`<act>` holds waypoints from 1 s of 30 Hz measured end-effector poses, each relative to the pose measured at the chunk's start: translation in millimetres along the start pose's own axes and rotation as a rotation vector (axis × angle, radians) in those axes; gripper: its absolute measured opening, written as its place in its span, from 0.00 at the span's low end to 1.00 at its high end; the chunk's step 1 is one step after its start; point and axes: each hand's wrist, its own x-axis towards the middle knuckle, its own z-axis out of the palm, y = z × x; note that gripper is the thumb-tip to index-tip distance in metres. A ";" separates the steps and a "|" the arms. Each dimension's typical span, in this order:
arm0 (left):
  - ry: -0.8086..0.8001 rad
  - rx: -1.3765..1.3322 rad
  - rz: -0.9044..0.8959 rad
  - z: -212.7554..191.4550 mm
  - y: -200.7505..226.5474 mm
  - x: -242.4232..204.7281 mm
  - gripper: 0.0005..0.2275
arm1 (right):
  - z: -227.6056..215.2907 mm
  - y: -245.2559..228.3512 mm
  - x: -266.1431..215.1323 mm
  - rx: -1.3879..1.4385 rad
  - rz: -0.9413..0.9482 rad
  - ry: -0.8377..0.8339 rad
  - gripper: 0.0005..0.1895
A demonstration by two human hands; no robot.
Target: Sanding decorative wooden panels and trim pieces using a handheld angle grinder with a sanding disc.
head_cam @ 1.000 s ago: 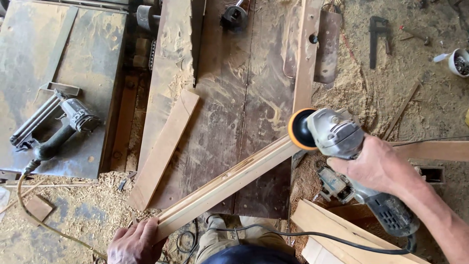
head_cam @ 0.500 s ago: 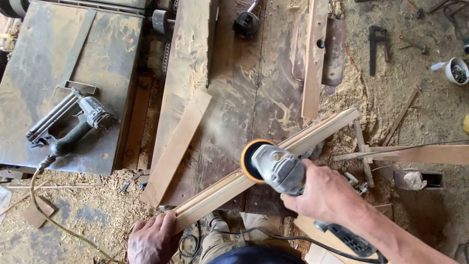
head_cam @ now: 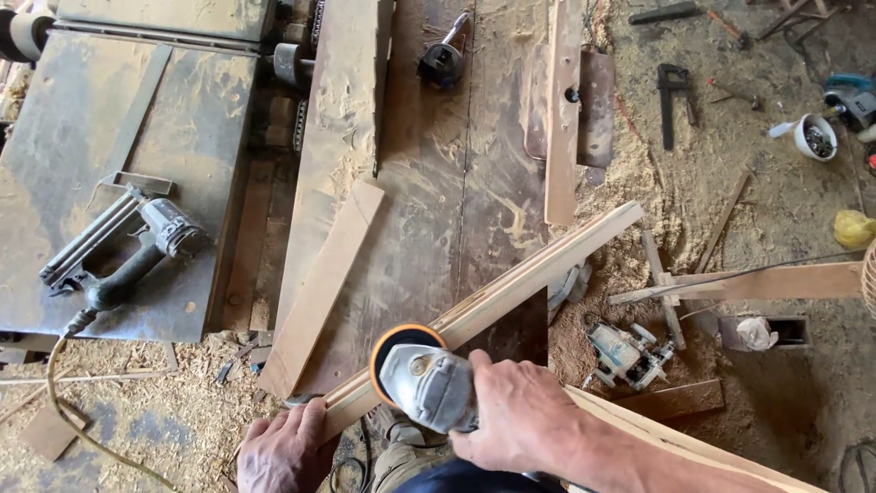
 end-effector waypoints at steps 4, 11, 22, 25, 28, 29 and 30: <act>0.036 -0.015 -0.026 -16.4 6.0 5.8 0.19 | -11.2 29.9 -7.8 0.039 0.163 -0.047 0.32; 0.087 -0.053 -0.080 -50.2 19.0 15.8 0.13 | -23.0 97.6 -13.2 0.177 0.314 0.108 0.44; -0.096 -0.029 -0.120 -44.9 10.2 2.7 0.22 | -71.1 137.0 -27.4 0.303 0.534 0.197 0.43; -0.085 -0.020 -0.121 -38.3 5.1 -1.0 0.24 | -89.1 137.1 -31.7 0.294 0.616 0.207 0.33; -0.026 -0.018 -0.093 -29.5 0.2 -4.5 0.22 | -102.3 147.3 -34.6 0.317 0.667 0.188 0.23; 0.041 -0.025 -0.065 -26.7 -0.8 -5.3 0.19 | -105.7 153.4 -34.7 0.362 0.681 0.171 0.23; 0.037 -0.024 -0.066 -20.2 -5.2 -11.8 0.19 | -109.0 159.7 -34.1 0.363 0.680 0.167 0.23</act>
